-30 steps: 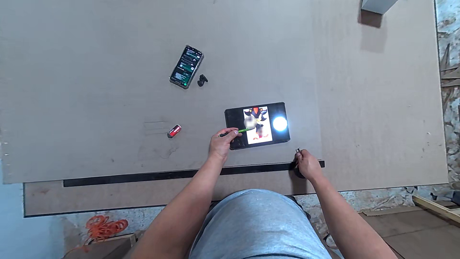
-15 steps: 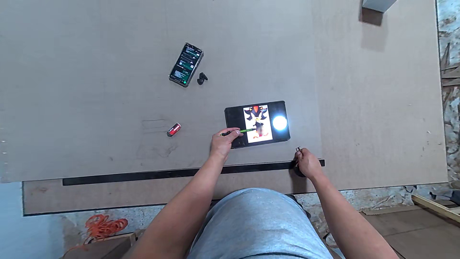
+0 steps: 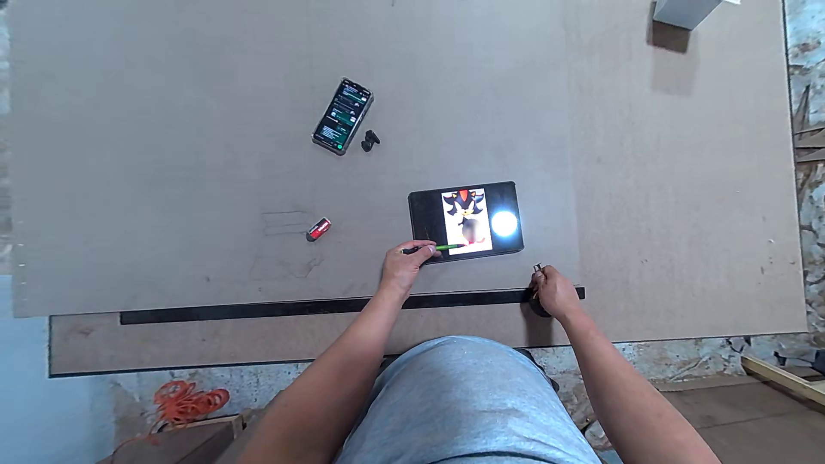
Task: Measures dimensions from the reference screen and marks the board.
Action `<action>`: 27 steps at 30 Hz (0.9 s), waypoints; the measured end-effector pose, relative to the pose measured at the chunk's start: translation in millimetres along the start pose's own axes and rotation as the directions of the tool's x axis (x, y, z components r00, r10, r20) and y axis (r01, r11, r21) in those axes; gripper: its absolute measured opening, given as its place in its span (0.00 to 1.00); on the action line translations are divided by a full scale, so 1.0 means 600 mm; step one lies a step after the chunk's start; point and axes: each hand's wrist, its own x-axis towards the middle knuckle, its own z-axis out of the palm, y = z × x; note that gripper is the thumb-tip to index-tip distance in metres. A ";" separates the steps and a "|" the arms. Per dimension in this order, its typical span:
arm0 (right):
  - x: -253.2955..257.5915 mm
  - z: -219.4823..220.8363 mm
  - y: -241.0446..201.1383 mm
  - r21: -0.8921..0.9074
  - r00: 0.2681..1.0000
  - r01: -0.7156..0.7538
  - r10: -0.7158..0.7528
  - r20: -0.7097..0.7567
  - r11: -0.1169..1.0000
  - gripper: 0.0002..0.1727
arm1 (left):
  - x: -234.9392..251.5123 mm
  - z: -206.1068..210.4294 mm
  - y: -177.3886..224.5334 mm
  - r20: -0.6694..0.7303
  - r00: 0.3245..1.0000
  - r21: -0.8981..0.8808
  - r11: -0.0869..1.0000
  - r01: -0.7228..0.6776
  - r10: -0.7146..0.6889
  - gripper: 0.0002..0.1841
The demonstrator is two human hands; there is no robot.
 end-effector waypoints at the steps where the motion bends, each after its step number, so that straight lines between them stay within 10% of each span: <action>1: 0.000 -0.001 0.000 0.003 1.000 0.001 -0.001 0.000 1.000 0.22 | 0.000 0.000 0.000 0.001 1.000 -0.001 1.000 0.000 0.000 0.09; 15: 0.002 0.005 0.004 0.000 0.997 0.070 -0.070 0.012 0.998 0.25 | -0.021 -0.037 0.026 -0.013 1.000 -0.078 0.997 -0.021 0.020 0.11; 27: 0.016 0.031 0.006 0.008 0.994 0.006 -0.006 -0.109 1.000 0.24 | -0.061 -0.506 -0.063 -0.402 0.914 -0.154 0.980 -0.129 0.057 0.10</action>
